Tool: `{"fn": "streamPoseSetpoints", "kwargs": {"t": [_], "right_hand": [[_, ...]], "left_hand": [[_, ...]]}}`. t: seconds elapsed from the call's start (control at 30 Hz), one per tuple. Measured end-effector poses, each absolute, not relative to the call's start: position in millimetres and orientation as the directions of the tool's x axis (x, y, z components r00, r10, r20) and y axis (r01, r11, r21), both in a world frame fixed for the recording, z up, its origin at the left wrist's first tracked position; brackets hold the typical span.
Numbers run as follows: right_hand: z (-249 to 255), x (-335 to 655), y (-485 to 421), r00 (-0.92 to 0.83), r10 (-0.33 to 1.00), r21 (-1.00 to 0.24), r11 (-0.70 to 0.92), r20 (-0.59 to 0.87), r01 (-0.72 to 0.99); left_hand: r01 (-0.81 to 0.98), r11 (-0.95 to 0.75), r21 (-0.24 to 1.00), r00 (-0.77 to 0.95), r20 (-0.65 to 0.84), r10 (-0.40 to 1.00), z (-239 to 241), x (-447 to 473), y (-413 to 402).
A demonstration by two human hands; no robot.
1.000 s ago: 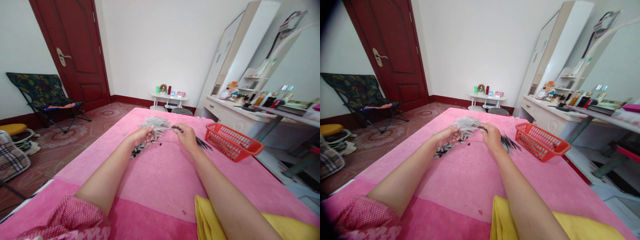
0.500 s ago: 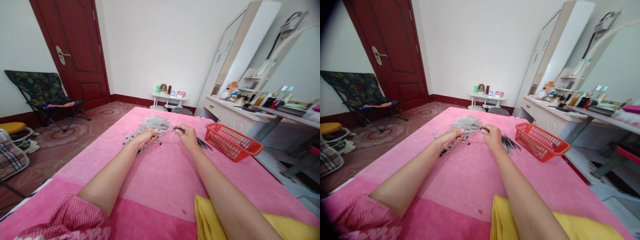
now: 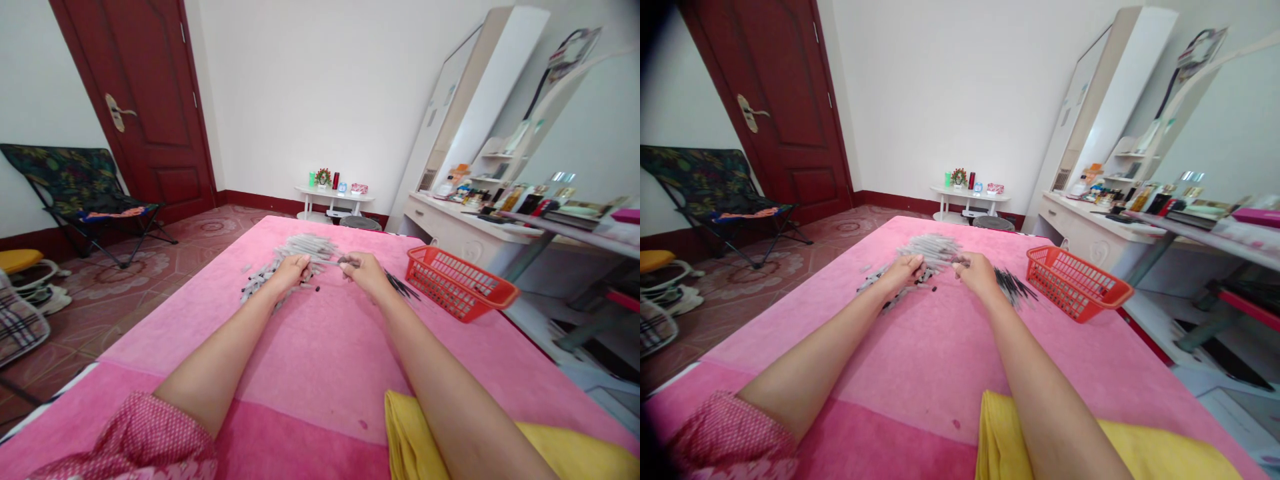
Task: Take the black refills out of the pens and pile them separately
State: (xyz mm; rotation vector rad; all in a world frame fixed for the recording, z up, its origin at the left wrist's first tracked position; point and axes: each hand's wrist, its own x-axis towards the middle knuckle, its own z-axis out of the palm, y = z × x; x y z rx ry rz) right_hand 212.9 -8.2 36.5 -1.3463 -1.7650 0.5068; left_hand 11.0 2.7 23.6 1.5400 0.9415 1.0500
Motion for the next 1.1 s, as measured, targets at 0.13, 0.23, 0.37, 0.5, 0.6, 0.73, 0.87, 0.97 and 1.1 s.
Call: {"fn": "streamPoseSetpoints", "kwargs": {"t": [0.13,0.23,0.37,0.5,0.6,0.73,0.87,0.97,1.1], "right_hand": [[60.5,234.3,-13.9,0.032,0.886,-0.662,0.321,0.462,0.677],[83.1,271.1,-26.2,0.332,0.732,-0.548,0.067,0.595,0.834],[92.3,327.7,-41.9,0.572,0.474,-0.517,-0.254,0.67,0.817],[80.2,361.5,-45.5,0.65,0.404,-0.5,-0.42,0.644,0.757],[72.9,367.2,-44.8,0.676,0.422,-0.49,-0.471,0.604,0.733],[71.0,364.8,-44.7,0.699,0.453,-0.48,-0.513,0.553,0.712],[71.4,361.6,-44.8,0.734,0.431,-0.487,-0.556,0.524,0.674],[74.2,357.3,-46.0,0.748,0.418,-0.504,-0.558,0.515,0.659],[83.2,349.1,-49.6,0.746,0.392,-0.548,-0.51,0.538,0.664]], "left_hand": [[0.026,-0.261,0.965,0.3,0.242,0.923,25.5,10.3,5.4],[0.059,-0.305,0.95,0.21,0.287,0.935,24.3,4.3,12.0],[0.124,-0.31,0.943,0.012,0.311,0.95,16.1,-9.5,25.4],[0.197,-0.306,0.931,-0.099,0.33,0.939,8.5,-20.5,34.0],[0.24,-0.309,0.92,-0.108,0.342,0.934,6.2,-24.2,36.1],[0.263,-0.309,0.914,-0.102,0.345,0.933,5.7,-25.1,37.0],[0.258,-0.314,0.914,-0.104,0.349,0.931,5.9,-23.8,37.9],[0.245,-0.32,0.915,-0.102,0.352,0.93,5.7,-22.4,37.8],[0.221,-0.321,0.921,-0.086,0.346,0.934,6.2,-20.6,35.8]]}}
